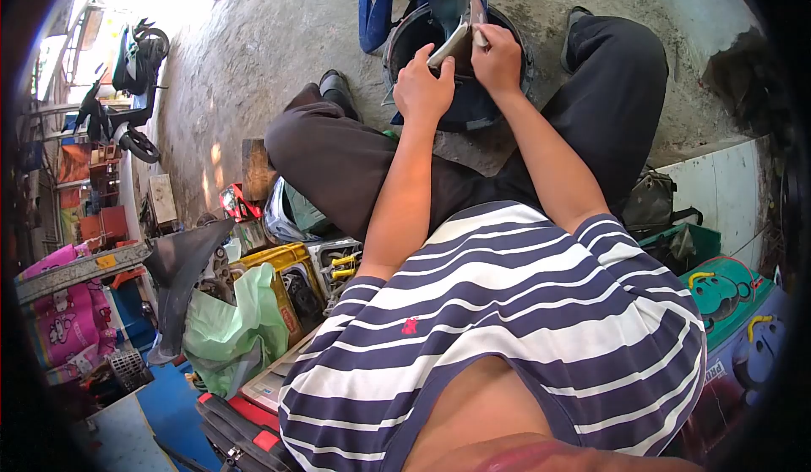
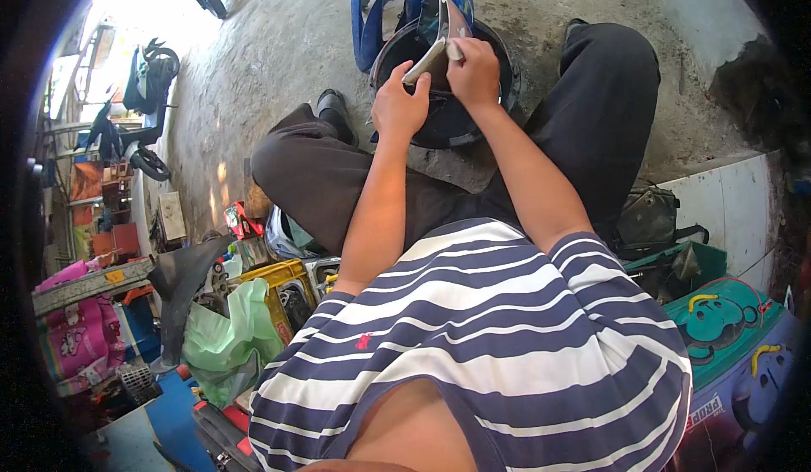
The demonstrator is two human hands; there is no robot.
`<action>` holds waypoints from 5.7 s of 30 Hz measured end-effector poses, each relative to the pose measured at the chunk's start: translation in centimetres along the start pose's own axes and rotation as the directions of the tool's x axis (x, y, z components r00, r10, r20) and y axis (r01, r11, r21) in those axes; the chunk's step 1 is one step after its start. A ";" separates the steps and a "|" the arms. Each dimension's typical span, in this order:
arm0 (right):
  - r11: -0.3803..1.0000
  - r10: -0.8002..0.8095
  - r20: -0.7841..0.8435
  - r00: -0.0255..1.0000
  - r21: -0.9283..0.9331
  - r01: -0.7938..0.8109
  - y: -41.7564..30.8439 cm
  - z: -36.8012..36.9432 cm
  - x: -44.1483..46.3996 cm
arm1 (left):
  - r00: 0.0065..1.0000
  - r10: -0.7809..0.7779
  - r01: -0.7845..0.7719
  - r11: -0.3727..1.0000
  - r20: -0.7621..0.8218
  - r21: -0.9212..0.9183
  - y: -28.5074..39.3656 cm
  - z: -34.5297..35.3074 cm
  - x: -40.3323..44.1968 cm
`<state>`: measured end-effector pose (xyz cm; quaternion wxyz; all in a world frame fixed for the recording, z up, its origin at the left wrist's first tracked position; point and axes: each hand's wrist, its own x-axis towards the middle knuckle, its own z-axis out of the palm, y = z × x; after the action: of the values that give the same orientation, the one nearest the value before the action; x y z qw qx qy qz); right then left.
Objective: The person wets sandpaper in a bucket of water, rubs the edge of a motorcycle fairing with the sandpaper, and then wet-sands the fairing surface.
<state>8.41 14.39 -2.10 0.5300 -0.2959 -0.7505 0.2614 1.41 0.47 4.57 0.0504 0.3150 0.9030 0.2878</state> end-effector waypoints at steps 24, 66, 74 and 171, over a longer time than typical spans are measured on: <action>0.993 -0.118 0.027 0.993 0.032 0.117 -1.1 -0.8 0.4 | 1.000 -0.027 0.027 1.000 0.012 0.014 0.2 -0.2 0.0; 0.995 -0.093 0.056 0.994 0.049 0.090 -1.0 0.2 0.5 | 1.000 0.014 -0.013 0.999 -0.020 0.030 -0.3 -0.2 -0.1; 0.998 -0.066 0.064 0.996 0.020 0.065 -0.7 0.2 1.2 | 1.000 0.007 -0.007 1.000 -0.016 0.027 -0.3 0.0 -0.1; 0.974 -0.223 0.807 0.546 0.162 0.158 -0.2 -4.7 24.7 | 0.733 0.462 -0.625 0.747 0.499 0.227 -3.9 -6.8 17.7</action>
<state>6.32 32.42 15.32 0.1562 -0.0390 -0.9282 0.3355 -16.62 5.25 9.62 0.0892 0.6266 0.7734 0.0357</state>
